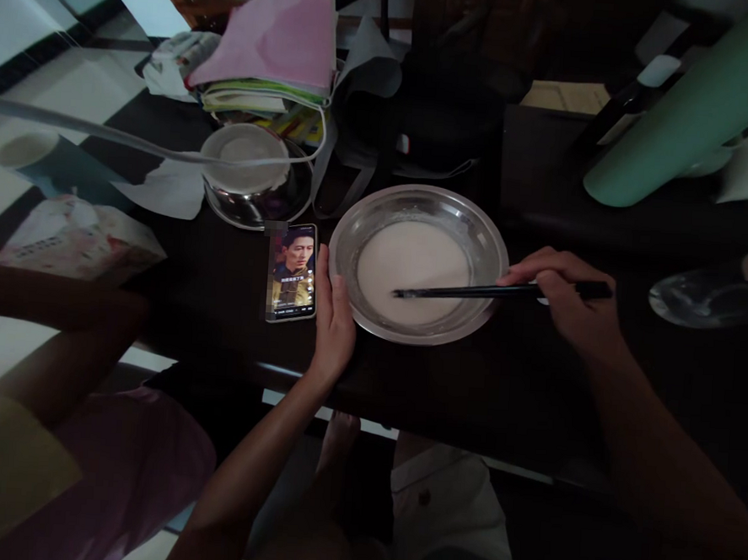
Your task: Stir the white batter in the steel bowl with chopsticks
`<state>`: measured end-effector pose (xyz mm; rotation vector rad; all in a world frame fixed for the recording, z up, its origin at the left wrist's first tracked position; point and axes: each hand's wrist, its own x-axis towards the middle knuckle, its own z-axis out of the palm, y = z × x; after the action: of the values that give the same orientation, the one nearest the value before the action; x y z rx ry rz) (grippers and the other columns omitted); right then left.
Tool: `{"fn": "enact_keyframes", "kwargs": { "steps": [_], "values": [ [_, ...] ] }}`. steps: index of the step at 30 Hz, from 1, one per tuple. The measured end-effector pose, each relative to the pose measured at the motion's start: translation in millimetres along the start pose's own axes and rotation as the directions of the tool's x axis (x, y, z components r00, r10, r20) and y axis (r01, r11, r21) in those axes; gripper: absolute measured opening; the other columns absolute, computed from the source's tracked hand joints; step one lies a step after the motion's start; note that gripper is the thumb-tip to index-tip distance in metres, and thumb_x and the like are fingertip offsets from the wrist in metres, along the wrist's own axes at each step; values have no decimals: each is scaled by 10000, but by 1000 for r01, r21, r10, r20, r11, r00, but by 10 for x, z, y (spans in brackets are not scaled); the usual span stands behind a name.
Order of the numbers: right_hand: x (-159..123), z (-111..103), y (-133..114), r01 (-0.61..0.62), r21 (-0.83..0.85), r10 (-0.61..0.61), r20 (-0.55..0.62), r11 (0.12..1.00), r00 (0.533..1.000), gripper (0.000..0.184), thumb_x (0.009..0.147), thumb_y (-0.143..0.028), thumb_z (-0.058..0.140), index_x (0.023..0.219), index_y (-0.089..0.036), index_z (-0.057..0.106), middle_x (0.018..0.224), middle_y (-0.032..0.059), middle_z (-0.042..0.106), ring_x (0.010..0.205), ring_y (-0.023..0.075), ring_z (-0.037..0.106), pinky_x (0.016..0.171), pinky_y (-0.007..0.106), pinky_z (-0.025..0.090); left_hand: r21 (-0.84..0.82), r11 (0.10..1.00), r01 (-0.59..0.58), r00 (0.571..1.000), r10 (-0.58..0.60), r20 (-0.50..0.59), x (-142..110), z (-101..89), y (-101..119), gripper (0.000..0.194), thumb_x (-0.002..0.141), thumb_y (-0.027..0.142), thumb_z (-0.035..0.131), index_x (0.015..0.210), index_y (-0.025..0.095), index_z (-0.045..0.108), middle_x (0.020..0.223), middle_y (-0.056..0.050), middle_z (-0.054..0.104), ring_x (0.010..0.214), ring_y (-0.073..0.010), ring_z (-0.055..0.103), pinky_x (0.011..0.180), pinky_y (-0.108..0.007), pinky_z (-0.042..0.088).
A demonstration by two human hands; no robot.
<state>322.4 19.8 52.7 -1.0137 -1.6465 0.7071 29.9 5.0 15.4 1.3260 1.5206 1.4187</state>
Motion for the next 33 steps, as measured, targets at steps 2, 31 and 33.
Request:
{"fn": "enact_keyframes", "kwargs": {
  "steps": [2, 31, 33],
  "values": [
    [5, -4, 0, 20, -64, -19, 18, 998, 1000, 161, 978, -359, 640, 986, -338, 799, 922, -1, 794, 891, 229, 729, 819, 432, 570, 7, 1000, -3, 1000, 3, -3, -1, 2, 7, 682, 993, 688, 386, 1558, 309, 442, 1721, -32, 295, 1618, -215, 161, 1324, -401, 104],
    [3, -41, -26, -72, 75, 81, -118, 995, 990, 174, 982, -304, 630, 946, -290, 800, 780, 9, 775, 726, 188, 705, 704, 362, 532, 16, 1000, 14, 1000, -14, -1, -9, -5, -17, 709, 992, 693, 379, 1581, 298, 409, 1738, -31, 243, 1620, -207, 134, 1327, -389, 63],
    [7, -40, -19, -40, 17, 40, -29, 999, 999, 165, 975, -289, 638, 982, -297, 803, 843, 11, 788, 808, 195, 715, 771, 366, 544, 15, 1000, 18, 1000, -18, -5, -7, -3, -27, 726, 990, 698, 380, 1589, 289, 394, 1741, -40, 231, 1620, -204, 132, 1327, -385, 58]
  ]
}}
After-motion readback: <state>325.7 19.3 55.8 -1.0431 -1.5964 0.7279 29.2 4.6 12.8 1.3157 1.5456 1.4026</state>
